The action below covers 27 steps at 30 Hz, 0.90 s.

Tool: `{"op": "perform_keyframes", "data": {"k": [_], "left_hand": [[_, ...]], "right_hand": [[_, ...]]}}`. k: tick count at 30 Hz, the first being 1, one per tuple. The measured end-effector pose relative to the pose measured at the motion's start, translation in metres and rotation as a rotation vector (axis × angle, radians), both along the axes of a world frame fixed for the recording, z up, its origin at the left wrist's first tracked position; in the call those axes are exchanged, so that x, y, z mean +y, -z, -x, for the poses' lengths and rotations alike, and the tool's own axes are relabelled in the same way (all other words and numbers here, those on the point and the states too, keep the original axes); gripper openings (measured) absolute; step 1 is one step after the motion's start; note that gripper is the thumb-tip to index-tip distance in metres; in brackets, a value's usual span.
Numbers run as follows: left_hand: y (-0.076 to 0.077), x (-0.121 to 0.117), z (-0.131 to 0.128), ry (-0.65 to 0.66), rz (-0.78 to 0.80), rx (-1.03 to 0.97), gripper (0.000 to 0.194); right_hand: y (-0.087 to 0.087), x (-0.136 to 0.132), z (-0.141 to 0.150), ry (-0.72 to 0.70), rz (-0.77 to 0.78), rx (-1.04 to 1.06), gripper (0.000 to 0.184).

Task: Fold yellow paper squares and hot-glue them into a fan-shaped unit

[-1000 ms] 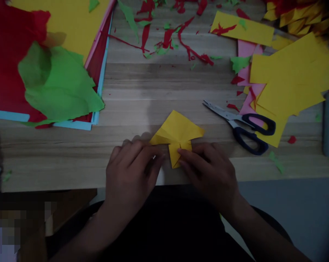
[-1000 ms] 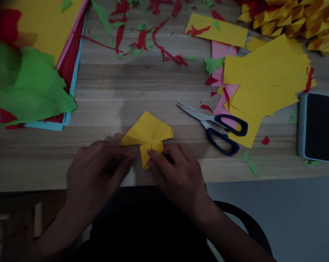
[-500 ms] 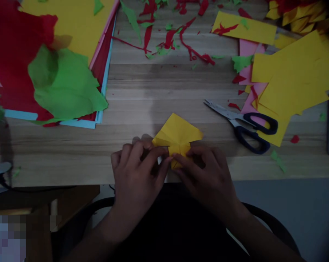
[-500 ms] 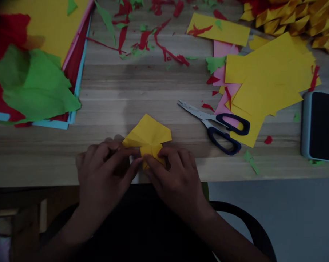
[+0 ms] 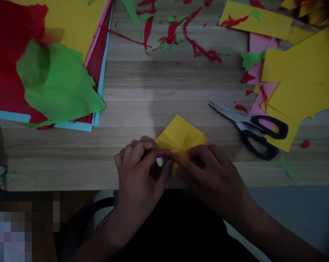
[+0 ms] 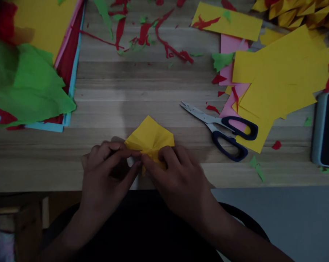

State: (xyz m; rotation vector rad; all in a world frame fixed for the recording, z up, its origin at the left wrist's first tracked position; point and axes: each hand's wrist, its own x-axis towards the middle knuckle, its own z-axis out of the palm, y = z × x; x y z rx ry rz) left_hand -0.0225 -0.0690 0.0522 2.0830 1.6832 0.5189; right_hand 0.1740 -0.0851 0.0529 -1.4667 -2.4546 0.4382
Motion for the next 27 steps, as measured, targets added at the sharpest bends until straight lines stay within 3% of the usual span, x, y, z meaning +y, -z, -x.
{"op": "perform_keyframes", "data": {"k": [13,17,22,27], "left_hand": [[-0.006,0.005,-0.003,-0.013,0.111,-0.033,0.014],[-0.005,0.004,-0.003,0.021,0.098,-0.020,0.013],[-0.005,-0.002,-0.003,0.010,0.000,0.055,0.026],[-0.003,-0.004,-0.001,0.043,-0.047,0.015,0.022]], "right_hand": [[0.005,-0.001,-0.006,-0.045,-0.013,-0.027,0.050],[0.007,-0.003,-0.007,-0.034,-0.021,-0.034,0.051],[0.012,-0.005,-0.009,-0.032,-0.037,-0.016,0.054],[0.010,-0.005,-0.009,-0.022,-0.034,0.004,0.053]]}}
